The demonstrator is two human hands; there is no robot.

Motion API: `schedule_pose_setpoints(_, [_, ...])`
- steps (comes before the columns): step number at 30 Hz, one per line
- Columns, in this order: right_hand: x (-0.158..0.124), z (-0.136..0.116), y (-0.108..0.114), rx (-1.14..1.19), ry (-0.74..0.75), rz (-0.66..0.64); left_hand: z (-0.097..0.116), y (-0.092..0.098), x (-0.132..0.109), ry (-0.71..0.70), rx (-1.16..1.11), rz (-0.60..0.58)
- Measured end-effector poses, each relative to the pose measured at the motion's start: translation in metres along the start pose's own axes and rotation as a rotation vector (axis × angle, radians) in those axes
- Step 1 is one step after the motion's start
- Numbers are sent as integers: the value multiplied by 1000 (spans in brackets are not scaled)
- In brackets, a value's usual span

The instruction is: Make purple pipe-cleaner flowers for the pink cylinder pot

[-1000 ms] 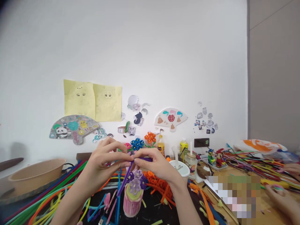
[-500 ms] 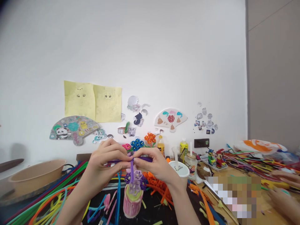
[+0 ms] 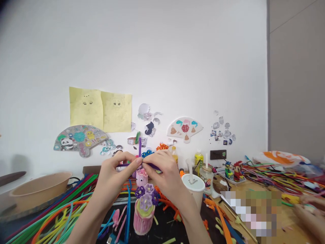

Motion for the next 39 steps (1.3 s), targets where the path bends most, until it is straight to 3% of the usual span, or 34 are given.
schedule_pose_setpoints(5, [-1,-16,-3,-303,200,20,-13,-8,-6,211,-95,62])
schedule_pose_setpoints(10, [-10,-26,-11,-613,349,64,-23,-17,-16,440,-381,169])
schedule_pose_setpoints(12, [-13,-27,-11,-636,381,65,-25,-24,-18,497,-496,141])
schedule_pose_setpoints(15, [-13,-21,1,-572,341,153,-19,-24,-13,402,-395,77])
schedule_pose_setpoints(18, [-10,-3,20,-471,168,315,-2,-9,-10,148,-72,176])
schedule_pose_setpoints(20, [-10,8,22,-371,108,339,6,-6,-10,35,35,206])
schedule_pose_setpoints(23, [-12,11,14,-363,176,333,-3,-10,-7,72,27,149])
schedule_pose_setpoints(27, [-16,8,9,-386,209,389,-26,-21,0,201,-89,-21])
schedule_pose_setpoints(31, [-15,-1,6,-386,256,368,-33,-29,1,215,-247,-140])
schedule_pose_setpoints(36, [-14,-7,5,-408,283,359,-23,-28,0,115,-204,-137])
schedule_pose_setpoints(39, [-14,-4,10,-439,196,439,-12,-19,-1,-2,-50,-40])
Point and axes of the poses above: each hand's wrist, its own x-axis towards the middle knuckle, its own y-axis out of the back of the hand, z = x × y, the point moved 8 cm from there along x, towards the middle knuckle, and after that the axes turned 8 degrees about x, right-handed, at the moved point
